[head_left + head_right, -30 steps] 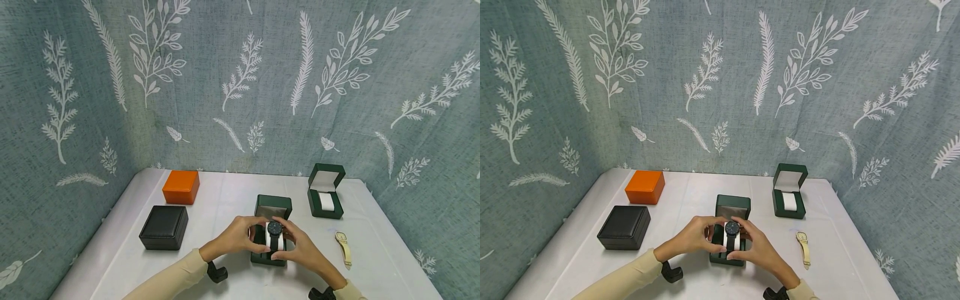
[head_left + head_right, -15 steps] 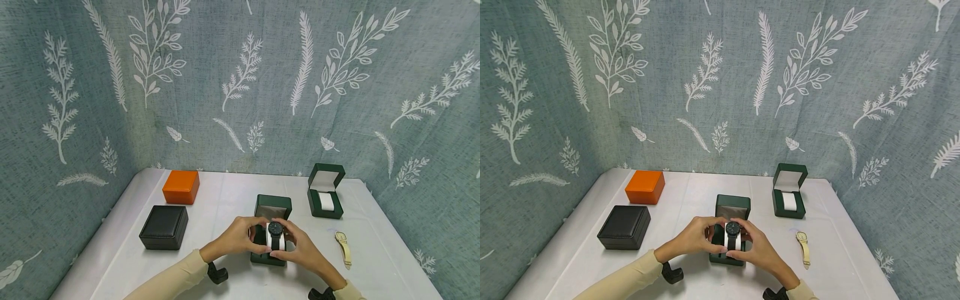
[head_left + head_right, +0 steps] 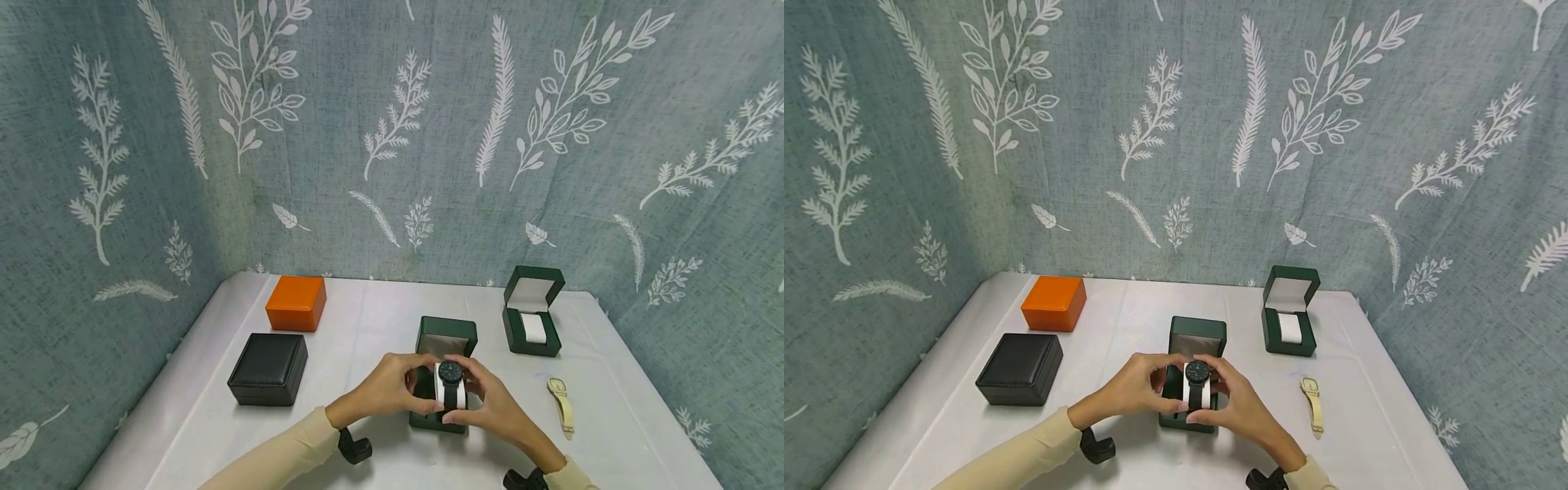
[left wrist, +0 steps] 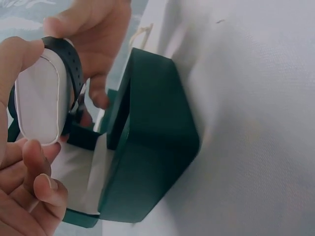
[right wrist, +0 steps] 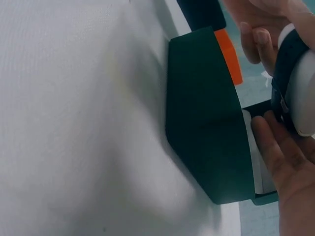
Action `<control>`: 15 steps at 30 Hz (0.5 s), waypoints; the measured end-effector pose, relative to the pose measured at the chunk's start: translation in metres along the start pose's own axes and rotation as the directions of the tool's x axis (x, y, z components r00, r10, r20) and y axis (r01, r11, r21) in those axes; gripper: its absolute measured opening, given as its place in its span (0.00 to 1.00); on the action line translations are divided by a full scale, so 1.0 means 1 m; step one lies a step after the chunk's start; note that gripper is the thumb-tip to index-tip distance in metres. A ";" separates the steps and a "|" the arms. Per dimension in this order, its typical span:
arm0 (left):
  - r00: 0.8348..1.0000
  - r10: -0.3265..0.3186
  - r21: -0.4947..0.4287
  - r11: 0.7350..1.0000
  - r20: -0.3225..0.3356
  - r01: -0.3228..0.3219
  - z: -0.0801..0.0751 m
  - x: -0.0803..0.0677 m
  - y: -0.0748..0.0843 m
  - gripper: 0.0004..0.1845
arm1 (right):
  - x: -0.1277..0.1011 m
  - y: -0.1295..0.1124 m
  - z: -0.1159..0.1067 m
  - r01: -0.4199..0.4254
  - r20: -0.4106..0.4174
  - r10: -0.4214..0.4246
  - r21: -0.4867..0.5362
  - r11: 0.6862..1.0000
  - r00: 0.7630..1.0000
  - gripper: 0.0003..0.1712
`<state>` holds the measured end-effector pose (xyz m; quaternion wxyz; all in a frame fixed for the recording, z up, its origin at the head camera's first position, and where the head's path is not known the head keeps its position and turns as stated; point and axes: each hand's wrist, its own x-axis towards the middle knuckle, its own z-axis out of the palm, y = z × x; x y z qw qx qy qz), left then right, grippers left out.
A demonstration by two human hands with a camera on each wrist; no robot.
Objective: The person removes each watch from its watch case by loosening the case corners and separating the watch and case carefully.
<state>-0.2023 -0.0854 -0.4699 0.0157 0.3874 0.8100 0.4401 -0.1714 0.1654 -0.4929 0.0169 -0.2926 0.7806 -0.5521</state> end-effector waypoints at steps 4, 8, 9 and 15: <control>1.000 -0.002 -0.007 1.000 0.005 0.002 0.001 0.001 0.000 0.32 | 0.000 -0.003 0.001 -0.004 -0.028 0.003 -0.020 1.000 1.000 0.48; 1.000 -0.010 -0.014 1.000 0.014 0.010 0.001 0.002 0.001 0.33 | 0.000 -0.003 0.002 -0.003 -0.051 0.001 -0.052 0.999 0.999 0.45; 1.000 -0.012 -0.015 1.000 0.014 0.013 0.001 0.002 0.002 0.34 | 0.000 -0.002 0.002 0.004 -0.052 -0.008 -0.061 0.998 0.999 0.44; 1.000 -0.022 -0.008 1.000 0.013 0.022 0.002 0.003 0.003 0.36 | 0.000 0.002 0.001 0.046 -0.043 -0.050 -0.088 0.995 0.998 0.42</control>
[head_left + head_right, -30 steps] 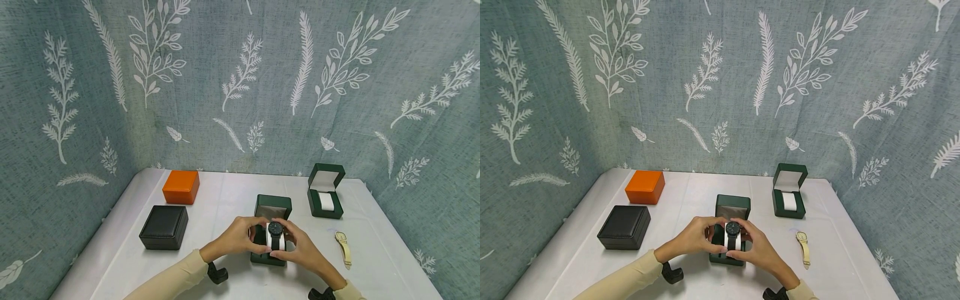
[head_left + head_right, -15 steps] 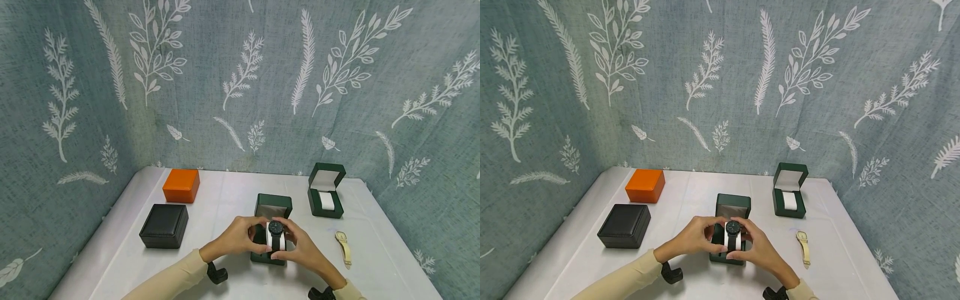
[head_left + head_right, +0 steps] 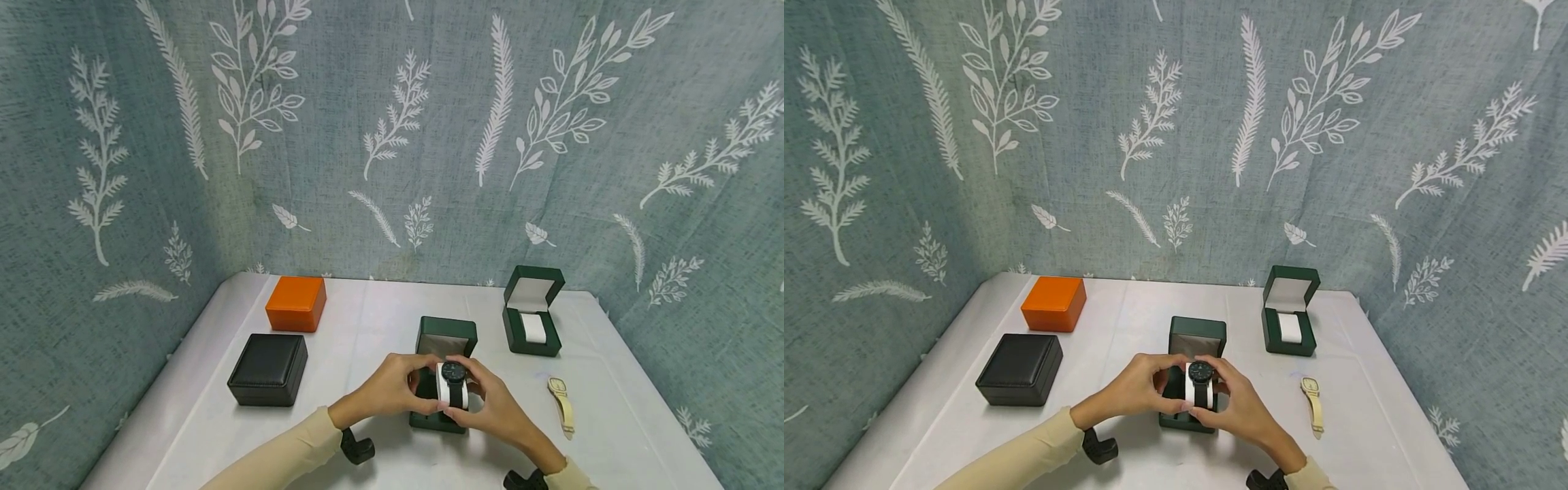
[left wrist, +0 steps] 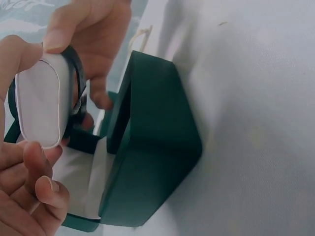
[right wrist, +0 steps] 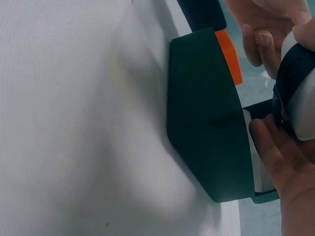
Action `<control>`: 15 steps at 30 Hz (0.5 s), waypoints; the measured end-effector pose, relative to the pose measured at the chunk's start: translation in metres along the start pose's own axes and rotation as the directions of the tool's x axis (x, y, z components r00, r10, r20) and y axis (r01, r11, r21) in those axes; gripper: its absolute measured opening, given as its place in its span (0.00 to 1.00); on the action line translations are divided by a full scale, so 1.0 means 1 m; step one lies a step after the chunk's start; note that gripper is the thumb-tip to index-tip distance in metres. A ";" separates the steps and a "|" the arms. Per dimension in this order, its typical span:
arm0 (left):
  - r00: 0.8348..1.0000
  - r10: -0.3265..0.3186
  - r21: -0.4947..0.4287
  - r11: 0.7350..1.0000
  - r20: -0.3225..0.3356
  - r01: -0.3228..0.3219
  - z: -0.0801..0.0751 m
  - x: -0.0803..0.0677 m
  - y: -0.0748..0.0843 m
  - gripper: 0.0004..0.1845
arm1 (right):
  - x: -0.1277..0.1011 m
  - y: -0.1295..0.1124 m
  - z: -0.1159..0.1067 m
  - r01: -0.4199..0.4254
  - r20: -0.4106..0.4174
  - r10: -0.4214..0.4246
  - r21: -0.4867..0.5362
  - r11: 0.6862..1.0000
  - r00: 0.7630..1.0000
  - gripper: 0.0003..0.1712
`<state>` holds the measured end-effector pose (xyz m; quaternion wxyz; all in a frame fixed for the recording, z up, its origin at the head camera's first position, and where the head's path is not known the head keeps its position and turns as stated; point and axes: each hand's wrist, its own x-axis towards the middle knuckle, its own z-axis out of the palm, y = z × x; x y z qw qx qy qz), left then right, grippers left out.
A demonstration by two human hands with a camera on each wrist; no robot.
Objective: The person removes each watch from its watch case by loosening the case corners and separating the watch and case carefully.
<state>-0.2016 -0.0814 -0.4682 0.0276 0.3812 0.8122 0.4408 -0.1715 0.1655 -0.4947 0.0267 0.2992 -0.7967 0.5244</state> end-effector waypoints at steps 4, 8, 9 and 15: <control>1.000 0.019 0.005 1.000 0.007 -0.019 0.000 0.000 0.000 0.34 | -0.001 0.002 -0.001 0.020 0.024 -0.021 0.015 1.000 1.000 0.43; 1.000 0.024 0.012 1.000 0.015 -0.024 -0.001 0.000 0.000 0.34 | -0.002 0.004 -0.003 0.029 0.037 -0.030 0.019 0.999 0.999 0.43; 1.000 0.025 0.016 1.000 0.015 -0.025 -0.001 0.000 -0.001 0.34 | -0.002 0.004 -0.003 0.029 0.039 -0.030 0.019 0.999 0.999 0.43; 0.999 0.036 0.038 0.999 0.020 -0.037 0.000 -0.001 -0.003 0.37 | -0.001 0.006 -0.004 0.044 0.060 -0.046 0.042 0.998 0.997 0.44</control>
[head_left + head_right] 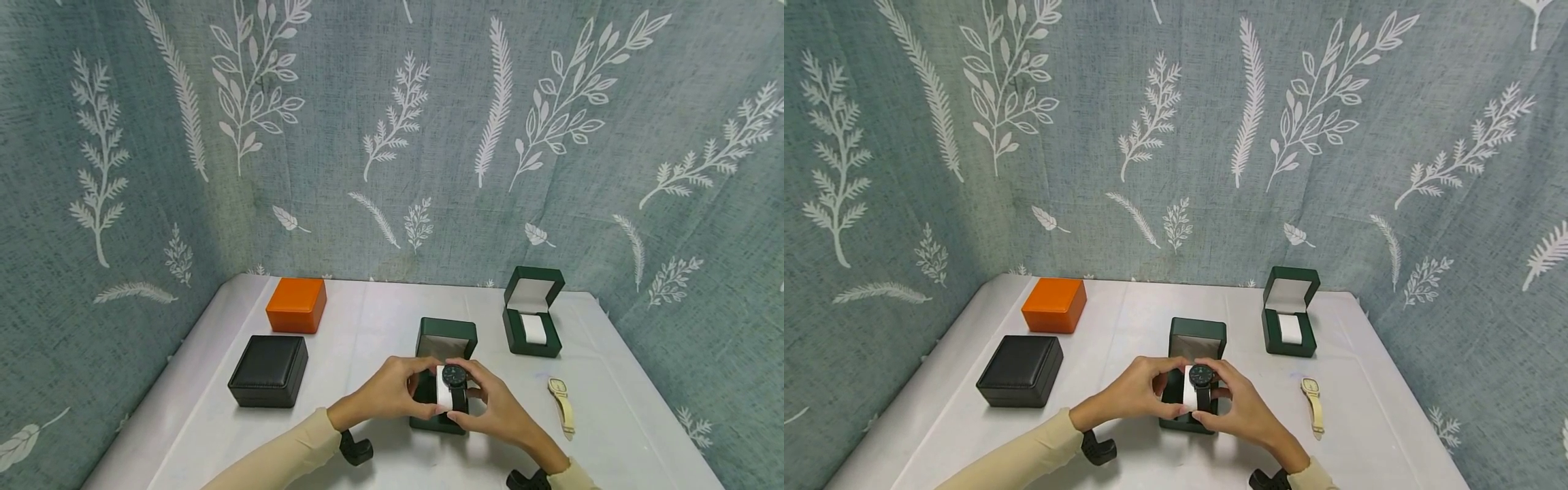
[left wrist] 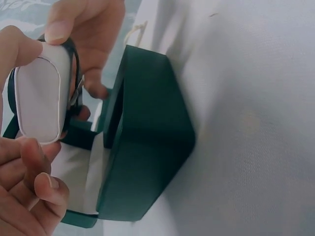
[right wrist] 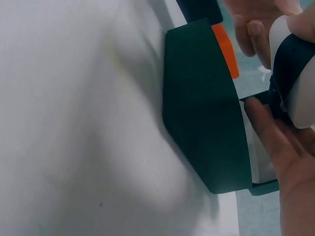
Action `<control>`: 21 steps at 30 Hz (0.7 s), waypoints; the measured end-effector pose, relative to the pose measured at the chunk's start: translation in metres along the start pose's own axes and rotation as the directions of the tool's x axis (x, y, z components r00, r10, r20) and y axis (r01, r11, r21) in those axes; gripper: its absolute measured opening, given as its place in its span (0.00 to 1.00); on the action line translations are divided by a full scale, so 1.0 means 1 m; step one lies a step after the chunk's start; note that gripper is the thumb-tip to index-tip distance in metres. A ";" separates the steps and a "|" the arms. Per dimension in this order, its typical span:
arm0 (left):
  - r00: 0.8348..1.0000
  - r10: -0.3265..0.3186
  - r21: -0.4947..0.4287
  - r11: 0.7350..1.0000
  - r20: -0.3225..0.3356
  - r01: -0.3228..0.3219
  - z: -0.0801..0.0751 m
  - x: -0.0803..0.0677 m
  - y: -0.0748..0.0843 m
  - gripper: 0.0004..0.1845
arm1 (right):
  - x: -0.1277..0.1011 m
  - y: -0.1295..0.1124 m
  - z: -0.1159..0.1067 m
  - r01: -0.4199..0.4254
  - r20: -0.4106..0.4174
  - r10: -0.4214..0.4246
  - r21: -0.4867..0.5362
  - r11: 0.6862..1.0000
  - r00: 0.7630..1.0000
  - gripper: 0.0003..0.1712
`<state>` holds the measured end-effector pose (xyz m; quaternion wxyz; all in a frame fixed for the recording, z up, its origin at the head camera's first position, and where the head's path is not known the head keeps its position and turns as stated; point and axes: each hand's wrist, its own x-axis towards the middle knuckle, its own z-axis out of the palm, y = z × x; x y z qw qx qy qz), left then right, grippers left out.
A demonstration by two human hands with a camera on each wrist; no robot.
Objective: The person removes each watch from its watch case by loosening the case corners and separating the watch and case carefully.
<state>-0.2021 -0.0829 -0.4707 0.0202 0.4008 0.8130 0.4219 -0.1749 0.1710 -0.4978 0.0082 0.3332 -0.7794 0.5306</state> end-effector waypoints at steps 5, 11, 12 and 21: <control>1.000 0.015 0.007 1.000 0.008 -0.016 0.000 0.000 -0.001 0.38 | 0.000 0.000 -0.001 0.005 0.017 -0.006 0.016 1.000 1.000 0.44; 1.000 0.022 0.013 1.000 0.008 -0.022 -0.001 0.000 -0.001 0.38 | 0.000 -0.003 -0.003 -0.004 0.030 0.003 0.041 0.999 1.000 0.44; 1.000 0.021 0.014 1.000 0.008 -0.021 -0.001 0.000 -0.001 0.38 | 0.000 -0.003 -0.003 -0.003 0.032 0.001 0.045 0.999 0.999 0.44; 1.000 0.022 -0.008 1.000 0.014 -0.022 -0.003 0.000 -0.003 0.38 | 0.001 -0.003 -0.005 0.015 0.057 -0.020 0.092 0.996 0.998 0.46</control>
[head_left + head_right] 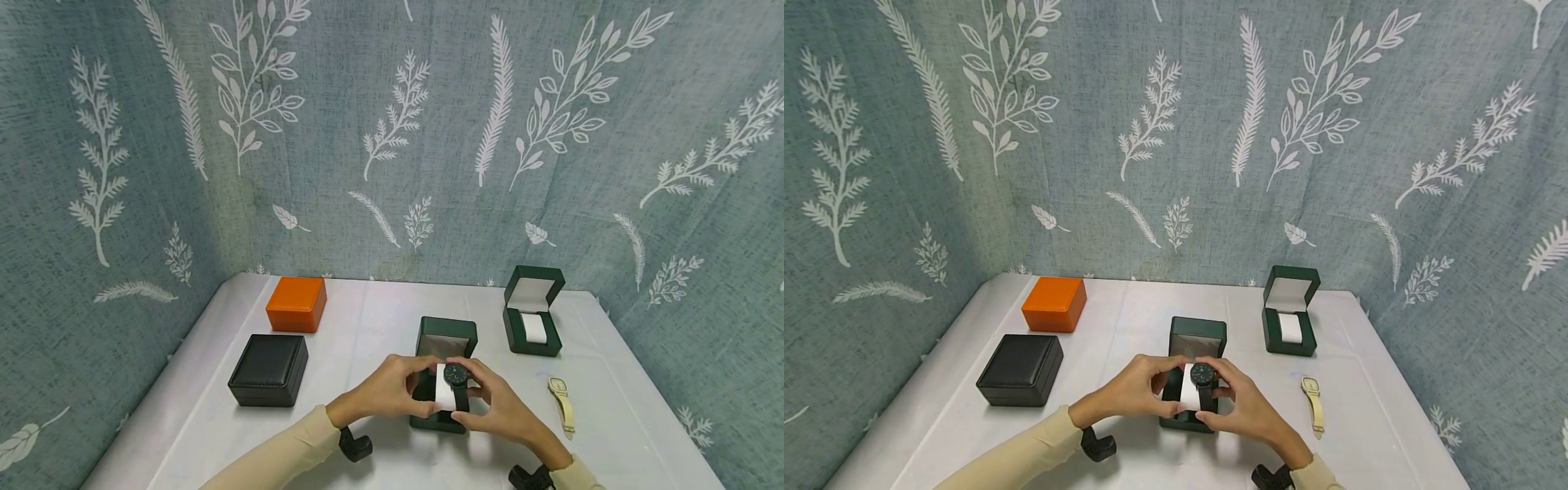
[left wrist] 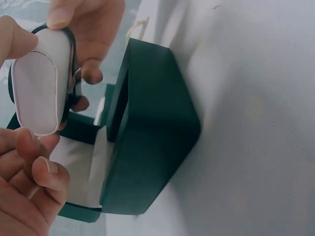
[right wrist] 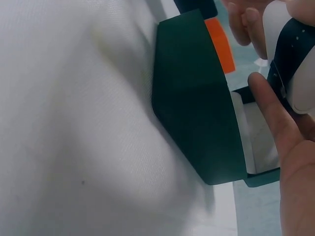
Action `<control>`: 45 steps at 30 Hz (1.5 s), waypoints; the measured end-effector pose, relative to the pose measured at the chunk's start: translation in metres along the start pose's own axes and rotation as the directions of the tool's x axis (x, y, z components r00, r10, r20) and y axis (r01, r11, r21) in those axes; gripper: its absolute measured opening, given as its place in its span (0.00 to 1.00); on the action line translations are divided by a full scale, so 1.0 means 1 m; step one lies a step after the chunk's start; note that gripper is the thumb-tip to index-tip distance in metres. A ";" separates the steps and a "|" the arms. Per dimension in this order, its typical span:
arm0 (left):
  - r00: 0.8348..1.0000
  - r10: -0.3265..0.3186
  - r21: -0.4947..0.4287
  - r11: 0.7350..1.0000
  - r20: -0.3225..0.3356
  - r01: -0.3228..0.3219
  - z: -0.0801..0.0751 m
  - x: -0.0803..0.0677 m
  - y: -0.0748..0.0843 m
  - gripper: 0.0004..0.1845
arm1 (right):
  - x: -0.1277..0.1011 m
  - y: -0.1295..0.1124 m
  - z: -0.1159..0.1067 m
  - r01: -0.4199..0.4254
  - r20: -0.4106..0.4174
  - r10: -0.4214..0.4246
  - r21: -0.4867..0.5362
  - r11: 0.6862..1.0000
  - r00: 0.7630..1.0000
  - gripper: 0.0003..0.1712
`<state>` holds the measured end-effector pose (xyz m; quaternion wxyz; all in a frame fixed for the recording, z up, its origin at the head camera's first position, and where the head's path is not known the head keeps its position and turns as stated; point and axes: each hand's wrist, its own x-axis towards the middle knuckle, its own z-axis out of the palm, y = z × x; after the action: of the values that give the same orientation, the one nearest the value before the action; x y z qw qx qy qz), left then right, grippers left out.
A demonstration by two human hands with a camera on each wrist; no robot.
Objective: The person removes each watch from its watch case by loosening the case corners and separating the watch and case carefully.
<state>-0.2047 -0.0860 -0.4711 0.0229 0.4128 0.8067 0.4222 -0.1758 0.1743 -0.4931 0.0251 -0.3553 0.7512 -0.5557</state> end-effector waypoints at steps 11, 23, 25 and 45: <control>0.999 0.017 -0.042 0.999 0.031 -0.016 -0.003 0.000 -0.004 0.36 | -0.003 0.000 -0.004 -0.028 0.044 0.024 0.097 0.995 0.999 0.47; 1.000 0.004 -0.034 0.999 0.026 -0.003 -0.007 -0.002 -0.008 0.37 | -0.013 0.000 -0.014 -0.129 -0.019 0.132 0.088 0.988 0.991 0.49; 1.000 0.003 -0.027 1.000 0.021 -0.002 -0.007 -0.002 -0.009 0.37 | -0.017 0.000 -0.016 -0.141 -0.029 0.144 0.093 0.986 0.989 0.49; 1.000 -0.007 0.009 1.000 0.008 0.007 -0.005 -0.004 -0.010 0.38 | -0.047 0.006 -0.033 -0.241 -0.143 0.256 0.114 0.964 0.956 0.48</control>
<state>-0.2106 -0.0949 -0.4762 0.0258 0.4118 0.8101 0.4166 -0.1577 0.2287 -0.5020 0.0529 -0.2116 0.7622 -0.6094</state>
